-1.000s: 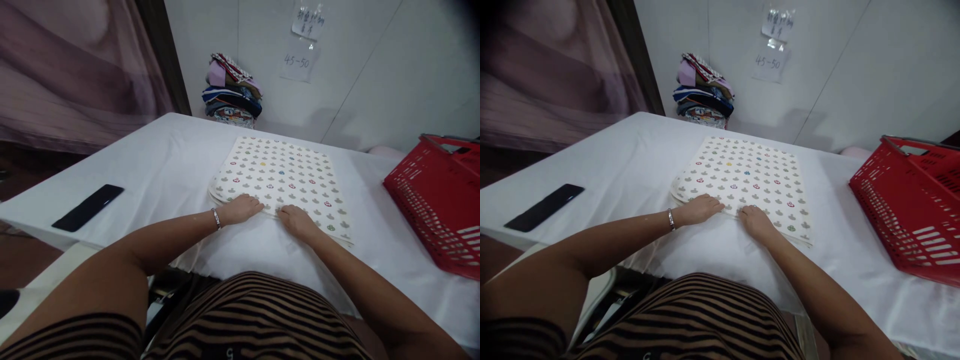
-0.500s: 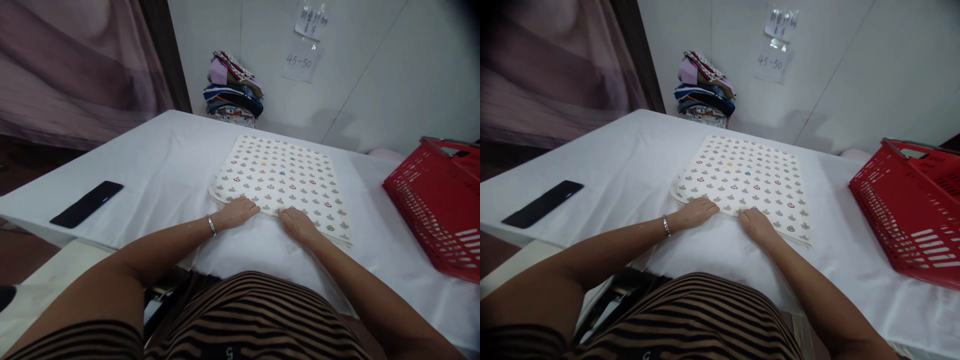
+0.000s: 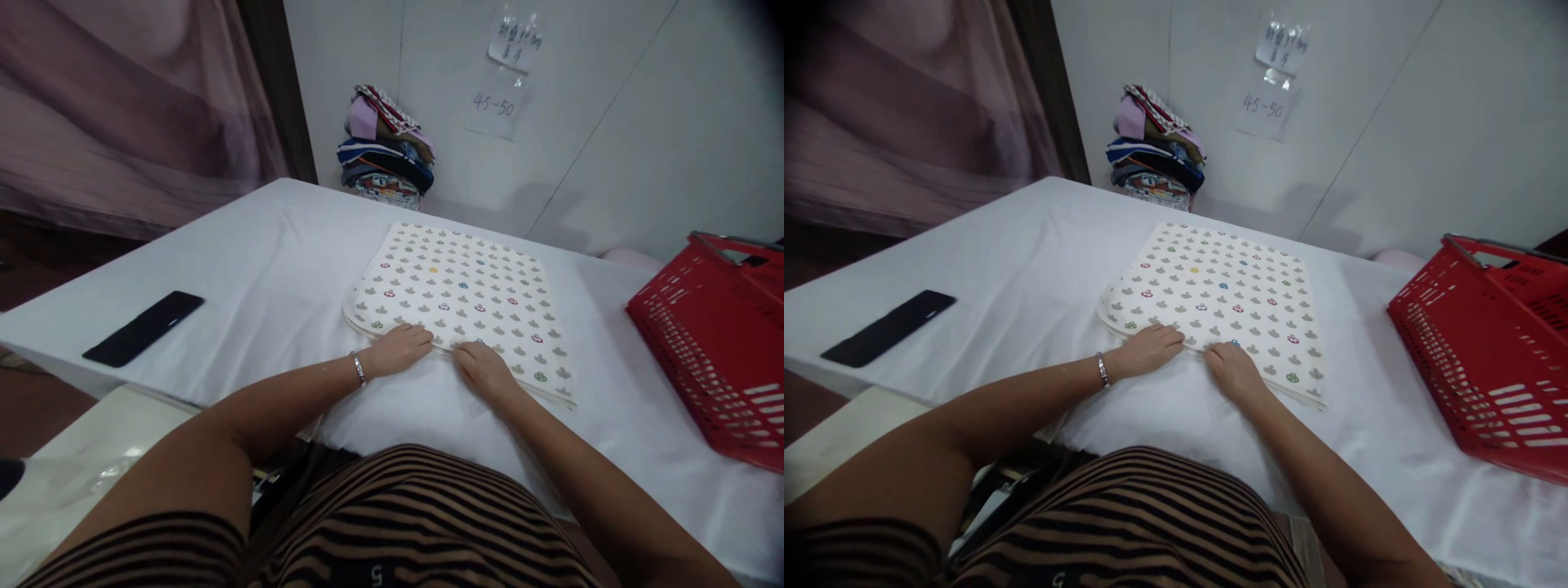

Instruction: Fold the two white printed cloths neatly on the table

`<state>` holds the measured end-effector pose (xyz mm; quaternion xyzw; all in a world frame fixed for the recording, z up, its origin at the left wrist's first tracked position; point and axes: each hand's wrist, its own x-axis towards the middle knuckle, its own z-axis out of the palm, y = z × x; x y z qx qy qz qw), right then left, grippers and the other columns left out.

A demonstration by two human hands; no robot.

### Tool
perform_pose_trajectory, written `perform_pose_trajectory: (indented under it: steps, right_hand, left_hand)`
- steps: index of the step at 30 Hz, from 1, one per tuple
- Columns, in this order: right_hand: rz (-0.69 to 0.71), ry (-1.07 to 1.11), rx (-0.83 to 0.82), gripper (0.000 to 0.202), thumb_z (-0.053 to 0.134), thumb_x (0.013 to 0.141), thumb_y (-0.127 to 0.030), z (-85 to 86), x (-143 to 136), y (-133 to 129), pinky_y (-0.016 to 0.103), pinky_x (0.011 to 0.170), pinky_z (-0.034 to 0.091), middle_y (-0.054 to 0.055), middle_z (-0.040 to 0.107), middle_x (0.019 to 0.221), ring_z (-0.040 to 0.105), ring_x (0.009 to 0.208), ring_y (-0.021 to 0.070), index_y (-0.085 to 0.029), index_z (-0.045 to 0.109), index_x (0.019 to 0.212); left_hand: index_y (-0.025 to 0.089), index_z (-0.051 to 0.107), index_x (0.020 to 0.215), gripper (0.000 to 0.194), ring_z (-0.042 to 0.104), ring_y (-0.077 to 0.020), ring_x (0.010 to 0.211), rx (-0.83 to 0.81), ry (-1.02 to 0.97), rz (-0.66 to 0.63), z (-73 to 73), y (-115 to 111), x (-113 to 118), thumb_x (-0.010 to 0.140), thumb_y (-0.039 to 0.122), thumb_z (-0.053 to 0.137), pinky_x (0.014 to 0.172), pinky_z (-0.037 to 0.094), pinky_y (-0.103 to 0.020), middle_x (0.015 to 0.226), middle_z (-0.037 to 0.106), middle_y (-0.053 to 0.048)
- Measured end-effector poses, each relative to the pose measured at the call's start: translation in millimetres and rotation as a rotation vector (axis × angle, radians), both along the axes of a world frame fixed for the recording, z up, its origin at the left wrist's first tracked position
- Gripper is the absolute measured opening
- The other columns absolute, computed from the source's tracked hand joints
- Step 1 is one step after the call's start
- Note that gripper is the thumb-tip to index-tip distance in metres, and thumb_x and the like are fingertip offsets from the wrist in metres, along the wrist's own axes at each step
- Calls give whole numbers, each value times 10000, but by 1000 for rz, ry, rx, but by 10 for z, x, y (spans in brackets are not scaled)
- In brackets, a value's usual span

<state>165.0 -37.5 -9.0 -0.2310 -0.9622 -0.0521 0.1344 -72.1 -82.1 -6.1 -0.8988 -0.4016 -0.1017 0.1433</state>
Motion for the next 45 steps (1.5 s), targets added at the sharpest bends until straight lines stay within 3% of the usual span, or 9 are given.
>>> perform_pose_trajectory:
  steps: [8,13,20,23,30,40,45]
  right_hand:
    - [33,82,3,226,421,924,-134,-106,-64,-24,318,773,411,111,613,1070,523,943,217,-143,598,1066]
    - [8,55,-12,274,394,934,-131,-109,-128,-42,319,756,397,108,623,1002,523,879,209,-143,577,1138]
    - [38,60,-5,238,400,959,-225,-170,-294,-15,317,709,380,83,607,914,511,831,205,-171,631,975]
    - [60,87,-5,240,395,960,-227,-205,-421,-13,316,719,383,85,608,938,516,843,206,-175,627,989]
    - [86,100,22,235,426,942,-210,-237,-584,-19,323,727,391,96,608,926,508,830,211,-147,624,1051]
    - [94,43,0,249,413,945,-226,-145,-920,-43,321,723,386,90,610,935,494,816,210,-159,640,1023]
    - [84,19,-33,253,413,945,-234,-112,-1045,-50,319,717,382,85,600,895,493,814,208,-165,654,978]
  left_hand:
    - [163,539,808,209,490,-163,777,32,-52,6,-95,-49,-13,919,115,369,712,368,-311,827,582,-36]
    - [163,546,821,191,512,-165,780,-4,-43,34,-89,-46,3,920,133,386,705,375,-321,826,598,-35]
    - [175,546,959,140,531,-168,842,-73,-80,80,-86,-98,47,935,188,409,712,386,-317,889,614,-28]
    - [172,539,982,137,528,-175,864,-72,-79,132,-96,-133,18,933,188,411,698,380,-322,914,610,-40]
    - [171,538,903,123,513,-182,849,-54,-55,224,-62,-234,-209,927,182,418,701,367,-332,898,602,-46]
    - [169,540,879,121,531,-182,889,-92,-136,399,-39,-308,-660,853,92,450,765,390,-319,932,611,-51]
    - [171,545,860,124,542,-176,878,-123,-131,390,12,-355,-731,855,104,441,790,394,-318,899,624,-48]
